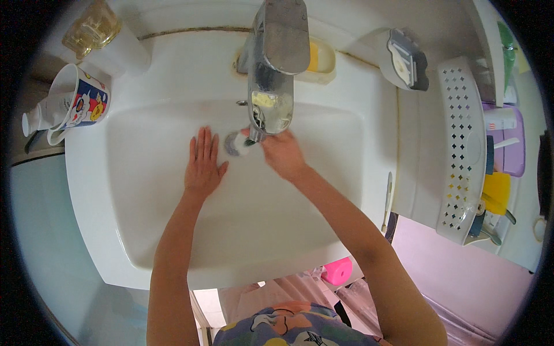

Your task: The person scrubs the bathroom sink with a rag under running tap water, wipes down the glass shower door with a cloth, and opens the lids of a washing machine.

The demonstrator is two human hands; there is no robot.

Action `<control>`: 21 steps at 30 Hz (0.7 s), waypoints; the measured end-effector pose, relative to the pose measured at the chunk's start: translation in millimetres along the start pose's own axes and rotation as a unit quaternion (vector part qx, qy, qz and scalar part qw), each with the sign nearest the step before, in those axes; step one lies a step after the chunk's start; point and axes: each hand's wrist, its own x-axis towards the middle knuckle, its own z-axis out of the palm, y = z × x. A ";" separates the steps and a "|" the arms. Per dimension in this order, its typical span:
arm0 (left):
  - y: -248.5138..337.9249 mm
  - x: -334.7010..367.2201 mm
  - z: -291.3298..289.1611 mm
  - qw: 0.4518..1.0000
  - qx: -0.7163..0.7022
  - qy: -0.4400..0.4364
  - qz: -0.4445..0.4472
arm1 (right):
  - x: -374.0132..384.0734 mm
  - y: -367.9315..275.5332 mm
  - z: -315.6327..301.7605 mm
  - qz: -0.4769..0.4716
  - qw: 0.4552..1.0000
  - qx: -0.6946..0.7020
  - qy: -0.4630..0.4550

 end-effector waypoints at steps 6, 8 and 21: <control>2.1 1.9 7.5 0.997 0.078 0.027 0.004 | -51.5 -3.1 84.5 0.248 0.964 0.045 -0.088; 3.3 5.7 8.9 0.996 0.072 0.044 0.009 | -67.7 -5.1 95.4 0.100 0.980 0.120 -0.120; 2.6 4.6 7.8 0.998 0.052 0.019 0.006 | -22.4 104.5 -106.0 -0.157 0.891 -0.296 -0.305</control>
